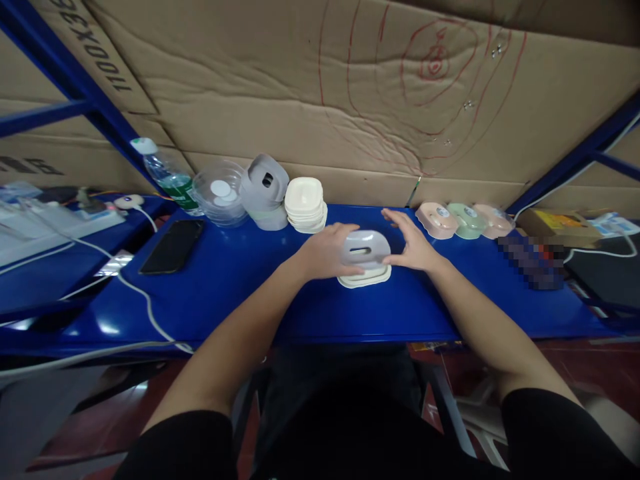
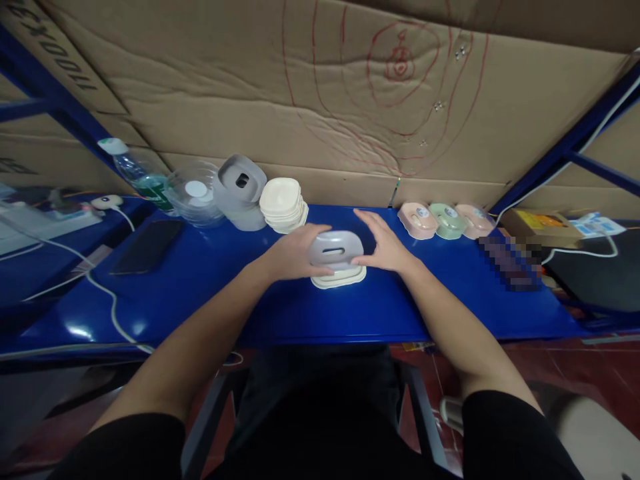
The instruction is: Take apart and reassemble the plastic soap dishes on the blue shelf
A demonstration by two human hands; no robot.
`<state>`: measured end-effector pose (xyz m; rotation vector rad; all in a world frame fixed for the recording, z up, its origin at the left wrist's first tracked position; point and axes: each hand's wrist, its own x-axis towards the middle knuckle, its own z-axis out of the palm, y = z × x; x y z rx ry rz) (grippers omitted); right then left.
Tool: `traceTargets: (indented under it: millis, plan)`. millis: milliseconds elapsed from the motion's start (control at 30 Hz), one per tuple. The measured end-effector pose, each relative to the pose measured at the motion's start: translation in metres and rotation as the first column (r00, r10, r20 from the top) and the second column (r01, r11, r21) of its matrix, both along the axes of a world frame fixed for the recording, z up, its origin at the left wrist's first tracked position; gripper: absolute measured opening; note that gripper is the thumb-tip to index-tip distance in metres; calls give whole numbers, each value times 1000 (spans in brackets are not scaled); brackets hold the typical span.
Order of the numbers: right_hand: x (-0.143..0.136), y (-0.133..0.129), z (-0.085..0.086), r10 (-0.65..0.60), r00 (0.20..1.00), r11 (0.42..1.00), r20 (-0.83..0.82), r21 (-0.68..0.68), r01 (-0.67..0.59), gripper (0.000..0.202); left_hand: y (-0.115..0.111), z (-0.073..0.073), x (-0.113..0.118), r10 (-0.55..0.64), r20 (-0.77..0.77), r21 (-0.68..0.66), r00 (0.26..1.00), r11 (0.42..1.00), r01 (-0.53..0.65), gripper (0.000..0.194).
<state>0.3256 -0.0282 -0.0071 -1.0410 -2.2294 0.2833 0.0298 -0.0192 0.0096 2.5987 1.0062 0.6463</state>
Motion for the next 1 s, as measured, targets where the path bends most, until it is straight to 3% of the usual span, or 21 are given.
traceTargets:
  millis: [100,233,433,700,800,867,933,967,1000]
  plan:
    - [-5,-6,-2,166,972,974,168,-184,-135,125,-14,2,7,-65,-184,-112,981,993,45,115]
    - [-12,-10,-10,225,932,936,285,-329,-125,128,-21,-7,18,-79,-302,-113,950,992,47,114]
    - [-12,-5,-16,143,935,955,326,-292,-45,132,-16,-18,22,-4,-305,13,952,1000,8,102]
    - [-18,4,-24,151,938,965,313,-252,-71,129,-3,-25,18,-14,-304,-19,952,1000,9,105]
    - [-19,5,-26,140,938,967,316,-247,-61,129,1,-19,15,-63,-253,-12,965,998,62,110]
    - [-19,4,-25,125,939,967,321,-251,-43,129,7,-7,4,-52,-140,81,989,995,63,91]
    - [-18,4,-24,113,938,964,326,-266,-24,129,17,8,-19,91,66,232,994,967,-104,58]
    - [-17,3,-23,109,938,961,329,-275,-15,128,24,15,-33,228,205,288,952,915,-281,46]
    - [-16,3,-22,106,938,959,330,-285,-8,127,31,22,-50,364,347,313,864,824,-472,37]
